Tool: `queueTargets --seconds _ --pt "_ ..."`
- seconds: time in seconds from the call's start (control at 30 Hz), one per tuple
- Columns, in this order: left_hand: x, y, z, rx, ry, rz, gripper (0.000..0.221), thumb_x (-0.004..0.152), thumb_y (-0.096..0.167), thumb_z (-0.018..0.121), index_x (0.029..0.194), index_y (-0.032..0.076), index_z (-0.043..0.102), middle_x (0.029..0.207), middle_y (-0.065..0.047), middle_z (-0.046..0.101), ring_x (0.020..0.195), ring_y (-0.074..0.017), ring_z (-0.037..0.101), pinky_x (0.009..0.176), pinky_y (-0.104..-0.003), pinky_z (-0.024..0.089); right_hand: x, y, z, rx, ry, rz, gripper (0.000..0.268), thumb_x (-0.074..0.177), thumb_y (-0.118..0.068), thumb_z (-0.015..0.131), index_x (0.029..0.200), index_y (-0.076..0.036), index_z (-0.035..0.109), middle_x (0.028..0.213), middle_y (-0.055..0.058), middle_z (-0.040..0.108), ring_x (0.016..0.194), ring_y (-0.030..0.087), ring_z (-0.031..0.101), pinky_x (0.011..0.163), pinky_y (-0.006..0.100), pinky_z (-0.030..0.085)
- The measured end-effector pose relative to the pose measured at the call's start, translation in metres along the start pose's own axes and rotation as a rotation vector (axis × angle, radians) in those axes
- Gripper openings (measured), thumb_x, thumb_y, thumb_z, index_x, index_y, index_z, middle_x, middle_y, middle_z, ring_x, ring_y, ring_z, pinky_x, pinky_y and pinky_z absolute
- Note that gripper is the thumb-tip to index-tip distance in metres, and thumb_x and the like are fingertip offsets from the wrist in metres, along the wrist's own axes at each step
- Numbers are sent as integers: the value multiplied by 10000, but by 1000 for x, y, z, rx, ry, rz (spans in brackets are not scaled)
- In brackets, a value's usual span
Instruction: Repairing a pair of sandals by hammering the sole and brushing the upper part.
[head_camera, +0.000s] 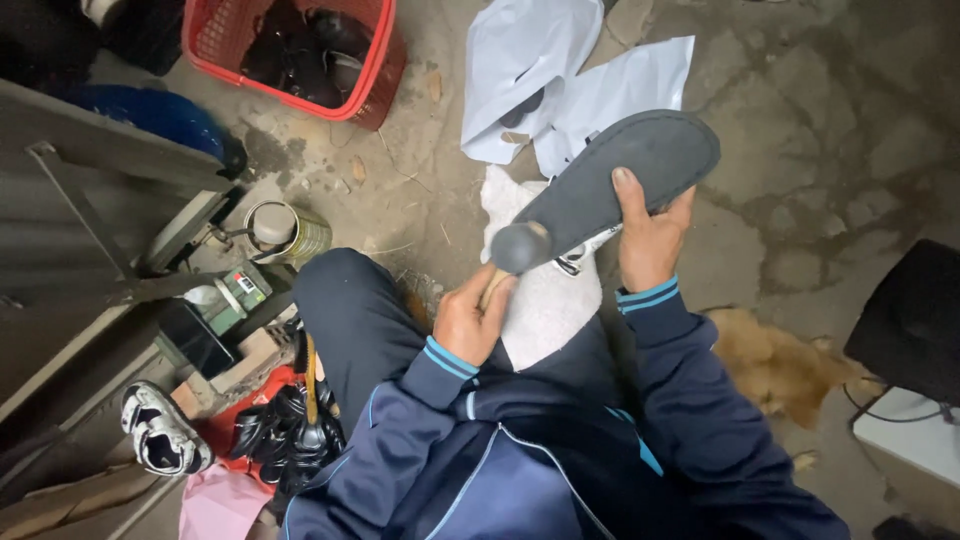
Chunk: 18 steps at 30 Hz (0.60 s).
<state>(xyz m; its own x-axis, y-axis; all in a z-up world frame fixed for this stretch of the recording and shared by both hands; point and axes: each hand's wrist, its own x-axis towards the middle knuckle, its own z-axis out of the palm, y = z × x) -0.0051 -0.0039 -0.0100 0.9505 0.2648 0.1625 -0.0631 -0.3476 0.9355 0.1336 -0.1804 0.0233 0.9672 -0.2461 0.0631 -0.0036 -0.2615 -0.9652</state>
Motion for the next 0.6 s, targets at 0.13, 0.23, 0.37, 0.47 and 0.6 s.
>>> queueTargets --seconds 0.13,0.23,0.37,0.47,0.6 --pt "-9 3 2 -30 46 -28 338 957 105 696 1263 -38 681 1050 -277 745 1017 -468 689 787 -501 603 -4 2 -6 -26 21 33 796 979 -386 850 1529 -59 376 1469 221 517 1368 363 512 1178 527 427" --pt "-2 -7 4 -20 76 90 325 951 111 706 1246 -24 682 1052 -278 735 1014 -478 686 780 -507 600 0 -1 -2 -71 34 59 872 963 -502 846 1535 -57 359 1480 226 507 1377 382 508 1178 560 405" --pt "9 -8 6 -61 8 34 378 968 153 707 1290 -40 666 1125 -283 725 1088 -441 674 863 -492 592 27 28 -12 -87 -72 -41 826 1013 -434 821 1543 -36 329 1510 266 439 1416 431 430 1195 589 349" --pt "2 -11 5 17 -27 87 410 1014 223 637 1355 -2 606 1154 -250 722 1034 -392 707 858 -444 579 39 30 -40 -180 -61 -303 746 1132 -286 739 1599 -52 206 1644 234 260 1552 390 264 1314 543 224" --pt "2 -9 7 59 -78 141 416 1062 264 561 1421 54 542 1210 -229 708 1034 -376 714 852 -419 557 48 -56 -47 -385 -131 -894 592 1058 -127 751 1490 41 382 1465 258 445 1418 420 419 1241 551 321"
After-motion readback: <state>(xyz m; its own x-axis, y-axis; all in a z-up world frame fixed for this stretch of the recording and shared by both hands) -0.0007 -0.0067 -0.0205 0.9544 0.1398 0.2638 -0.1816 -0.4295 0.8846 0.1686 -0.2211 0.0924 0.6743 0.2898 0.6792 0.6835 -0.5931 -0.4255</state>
